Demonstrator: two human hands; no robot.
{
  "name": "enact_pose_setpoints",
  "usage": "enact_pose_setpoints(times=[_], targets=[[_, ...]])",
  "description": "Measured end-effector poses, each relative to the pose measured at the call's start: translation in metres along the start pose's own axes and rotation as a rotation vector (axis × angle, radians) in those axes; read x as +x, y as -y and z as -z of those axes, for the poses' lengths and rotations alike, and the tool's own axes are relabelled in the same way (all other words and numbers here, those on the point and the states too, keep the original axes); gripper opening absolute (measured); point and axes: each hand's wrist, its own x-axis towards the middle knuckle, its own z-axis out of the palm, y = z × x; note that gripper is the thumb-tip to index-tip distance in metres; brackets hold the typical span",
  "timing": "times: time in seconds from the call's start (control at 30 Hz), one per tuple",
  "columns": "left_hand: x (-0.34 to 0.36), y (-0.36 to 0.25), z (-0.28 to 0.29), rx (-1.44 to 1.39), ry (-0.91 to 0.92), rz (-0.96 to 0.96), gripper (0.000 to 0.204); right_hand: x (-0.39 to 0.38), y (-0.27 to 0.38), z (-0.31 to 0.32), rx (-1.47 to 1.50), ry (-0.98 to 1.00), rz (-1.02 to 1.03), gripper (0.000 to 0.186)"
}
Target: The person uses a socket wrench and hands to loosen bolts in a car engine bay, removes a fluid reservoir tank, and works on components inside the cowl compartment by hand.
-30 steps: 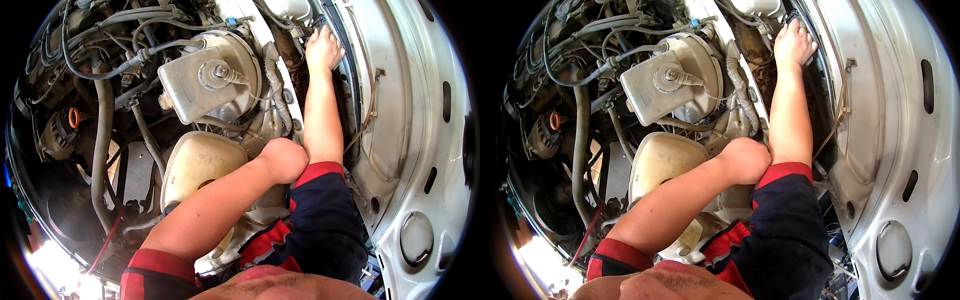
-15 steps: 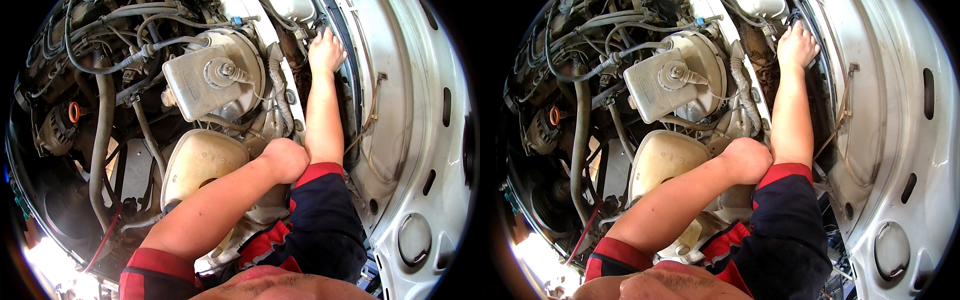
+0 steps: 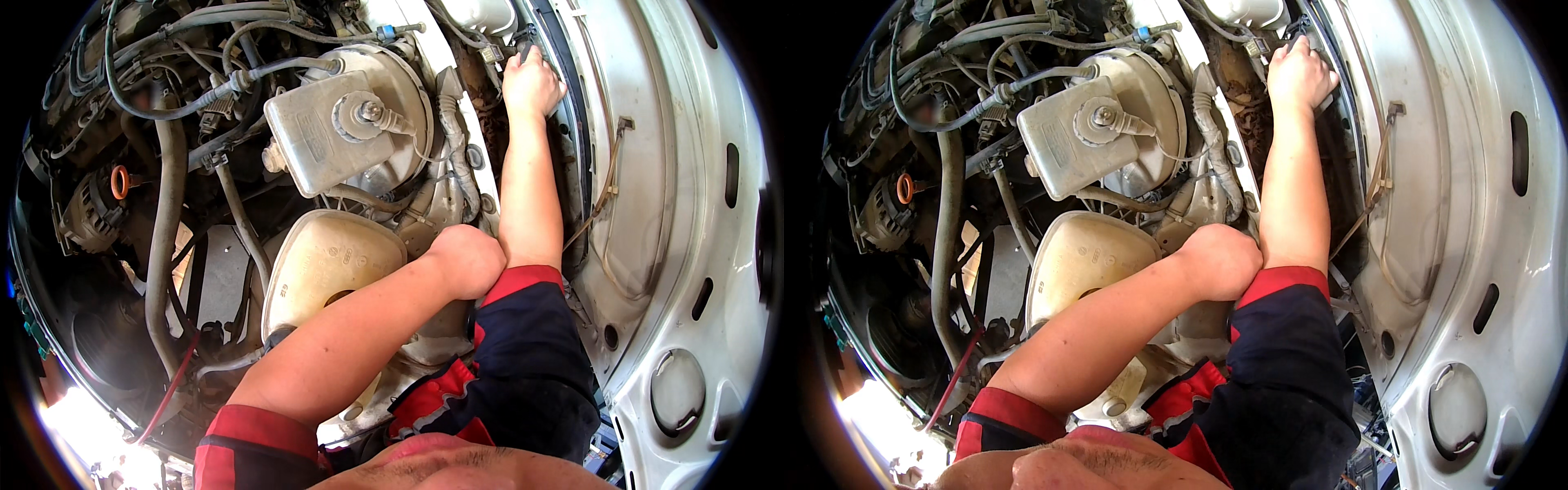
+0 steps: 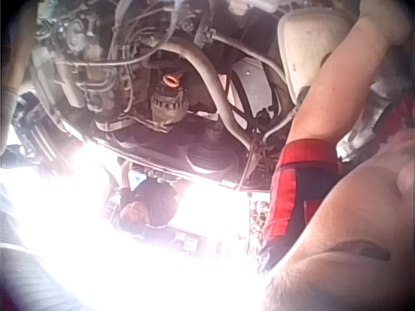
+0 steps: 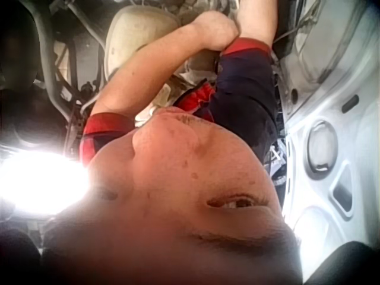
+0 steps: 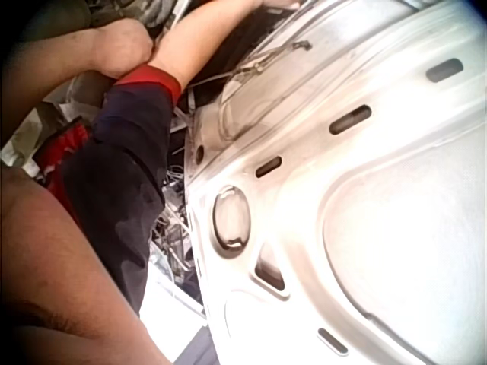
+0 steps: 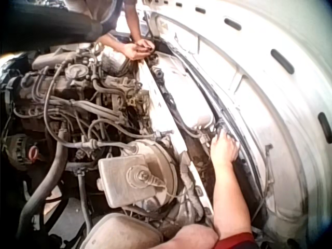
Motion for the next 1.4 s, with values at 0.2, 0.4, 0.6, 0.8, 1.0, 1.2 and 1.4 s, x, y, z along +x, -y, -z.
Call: enact_pose_setpoints(times=[0.2, 0.4, 0.6, 0.8, 1.0, 1.2, 1.4], targets=[[-0.002, 0.001, 0.000, -0.011, -0.011, 0.005, 0.019, -0.002, 0.003, 0.002, -0.004, 0.000, -0.012, 0.034], [-0.001, 0.000, 0.001, -0.011, -0.014, 0.000, 0.019, -0.003, -0.004, -0.001, 0.012, -0.053, 0.070, 0.039], [-0.001, 0.001, -0.001, -0.016, -0.013, 0.006, 0.019, 0.002, 0.004, 0.006, -0.006, 0.107, -0.097, 0.033], [0.000, 0.001, -0.003, -0.009, -0.012, 0.007, 0.019, 0.003, 0.005, 0.013, -0.003, 0.154, -0.063, 0.033], [0.002, 0.003, -0.006, -0.004, -0.041, -0.002, 0.020, 0.014, 0.010, 0.014, 0.032, 0.197, -0.062, 0.039], [0.001, 0.005, -0.006, -0.016, -0.060, 0.015, 0.020, 0.032, 0.028, 0.024, 0.145, 0.218, -0.076, 0.050], [0.000, 0.007, 0.000, -0.077, -0.123, 0.023, 0.021, 0.063, 0.040, 0.029, 0.182, 0.310, -0.086, 0.052]])
